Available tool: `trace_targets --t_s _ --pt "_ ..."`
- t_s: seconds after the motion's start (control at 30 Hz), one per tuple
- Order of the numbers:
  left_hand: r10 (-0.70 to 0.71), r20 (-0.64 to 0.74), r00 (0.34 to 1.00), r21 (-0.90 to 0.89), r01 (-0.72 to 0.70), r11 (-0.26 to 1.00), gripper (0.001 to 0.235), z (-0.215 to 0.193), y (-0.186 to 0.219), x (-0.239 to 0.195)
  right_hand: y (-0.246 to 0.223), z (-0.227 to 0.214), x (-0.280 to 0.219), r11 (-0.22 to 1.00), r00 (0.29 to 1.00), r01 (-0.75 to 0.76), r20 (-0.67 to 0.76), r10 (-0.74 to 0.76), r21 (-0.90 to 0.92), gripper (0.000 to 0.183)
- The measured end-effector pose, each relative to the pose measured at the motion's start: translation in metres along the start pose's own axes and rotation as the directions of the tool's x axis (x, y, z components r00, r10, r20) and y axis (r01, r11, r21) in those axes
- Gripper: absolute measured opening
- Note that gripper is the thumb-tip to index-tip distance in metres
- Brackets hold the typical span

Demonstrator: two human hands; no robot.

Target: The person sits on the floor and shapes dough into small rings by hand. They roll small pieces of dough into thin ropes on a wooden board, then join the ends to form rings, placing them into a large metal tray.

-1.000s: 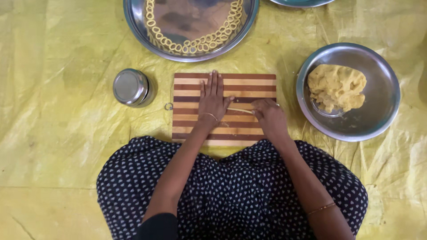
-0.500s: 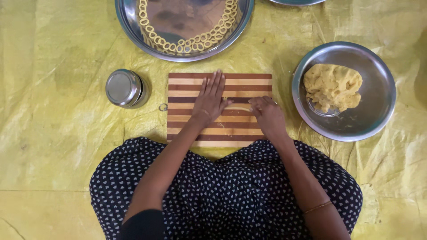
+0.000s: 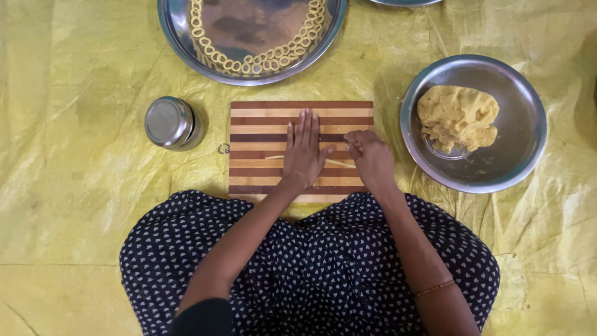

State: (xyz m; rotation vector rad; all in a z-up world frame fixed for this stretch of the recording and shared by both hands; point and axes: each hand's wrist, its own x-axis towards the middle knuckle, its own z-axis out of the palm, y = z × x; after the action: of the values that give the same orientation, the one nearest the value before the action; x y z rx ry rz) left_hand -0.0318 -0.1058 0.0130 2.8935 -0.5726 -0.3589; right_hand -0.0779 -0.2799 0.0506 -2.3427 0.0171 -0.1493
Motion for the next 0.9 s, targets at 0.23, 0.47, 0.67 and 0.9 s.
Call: trace_targets --t_s 0.23,0.47,0.67,0.9 --pt "0.062 -0.032 0.998 0.035 -0.061 0.998 0.085 -0.019 -0.010 0.066 0.008 0.001 0.009 1.000 0.999 0.015 -0.033 -0.015 0.011 0.017" --pt "0.140 -0.050 0.989 0.072 -0.136 0.988 0.088 -0.005 -0.013 0.048 0.007 0.000 0.011 0.997 1.000 -0.014 -0.015 0.015 0.071 0.018" --pt "0.158 -0.067 0.985 0.000 -0.159 0.987 0.090 0.023 -0.008 -0.025 0.002 0.000 0.006 0.999 1.000 0.000 -0.009 0.000 0.047 0.016" --pt "0.177 -0.081 0.981 -0.003 -0.178 0.984 0.089 0.028 0.012 -0.059 0.001 -0.001 0.003 0.998 0.999 0.020 -0.032 -0.018 0.058 0.014"
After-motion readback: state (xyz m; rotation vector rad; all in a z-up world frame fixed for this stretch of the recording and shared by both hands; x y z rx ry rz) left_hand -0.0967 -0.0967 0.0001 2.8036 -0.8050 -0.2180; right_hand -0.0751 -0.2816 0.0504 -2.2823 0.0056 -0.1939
